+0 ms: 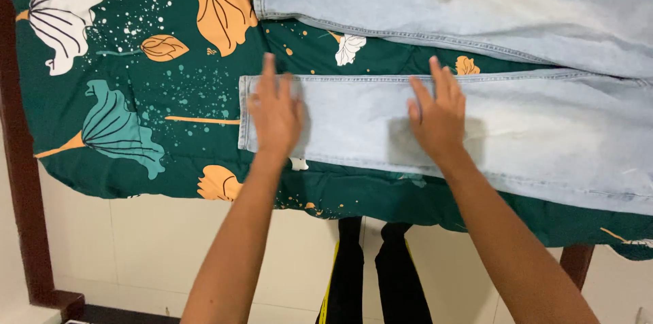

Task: Fold a pair of jeans and a black jacket on a bed.

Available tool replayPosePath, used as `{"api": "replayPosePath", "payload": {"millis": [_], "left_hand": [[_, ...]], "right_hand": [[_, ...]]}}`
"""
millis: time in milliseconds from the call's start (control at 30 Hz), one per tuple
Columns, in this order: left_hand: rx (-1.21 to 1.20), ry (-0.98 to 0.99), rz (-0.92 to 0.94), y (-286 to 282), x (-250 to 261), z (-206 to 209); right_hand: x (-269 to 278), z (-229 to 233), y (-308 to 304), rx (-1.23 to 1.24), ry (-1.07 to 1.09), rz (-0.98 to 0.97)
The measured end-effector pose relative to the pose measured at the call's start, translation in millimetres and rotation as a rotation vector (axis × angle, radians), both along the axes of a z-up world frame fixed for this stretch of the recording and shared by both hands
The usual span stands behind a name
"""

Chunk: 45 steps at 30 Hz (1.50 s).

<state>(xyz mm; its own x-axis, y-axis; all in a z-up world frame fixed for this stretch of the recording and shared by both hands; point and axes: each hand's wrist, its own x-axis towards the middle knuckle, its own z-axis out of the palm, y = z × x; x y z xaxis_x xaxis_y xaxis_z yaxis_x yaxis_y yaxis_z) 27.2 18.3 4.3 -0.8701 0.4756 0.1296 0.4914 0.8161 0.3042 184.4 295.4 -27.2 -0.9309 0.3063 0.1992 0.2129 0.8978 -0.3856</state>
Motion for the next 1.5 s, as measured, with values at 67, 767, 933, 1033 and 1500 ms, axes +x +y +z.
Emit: {"api": "replayPosePath", "payload": {"millis": [67,767,933,1033,1500], "left_hand": [[0.042,-0.049,-0.059,4.9,22.7,-2.8],[0.203,-0.302,-0.501,59.3,122.2,-7.4],[0.024,-0.378,-0.763,128.4,176.0,-8.4],[-0.098,-0.201,-0.764,163.5,193.9,-19.7],[-0.311,-0.204,-0.681,167.0,213.5,-22.8]], "right_hand": [[14.2,1.2,-9.0,-0.017,-0.045,0.024],[152.4,-6.9,28.5,-0.144,-0.161,-0.043],[196.3,-2.2,53.8,-0.169,-0.224,-0.051],[207.7,-1.7,68.2,-0.134,-0.232,-0.124],[247.0,11.5,77.3,0.038,-0.246,-0.158]]}}
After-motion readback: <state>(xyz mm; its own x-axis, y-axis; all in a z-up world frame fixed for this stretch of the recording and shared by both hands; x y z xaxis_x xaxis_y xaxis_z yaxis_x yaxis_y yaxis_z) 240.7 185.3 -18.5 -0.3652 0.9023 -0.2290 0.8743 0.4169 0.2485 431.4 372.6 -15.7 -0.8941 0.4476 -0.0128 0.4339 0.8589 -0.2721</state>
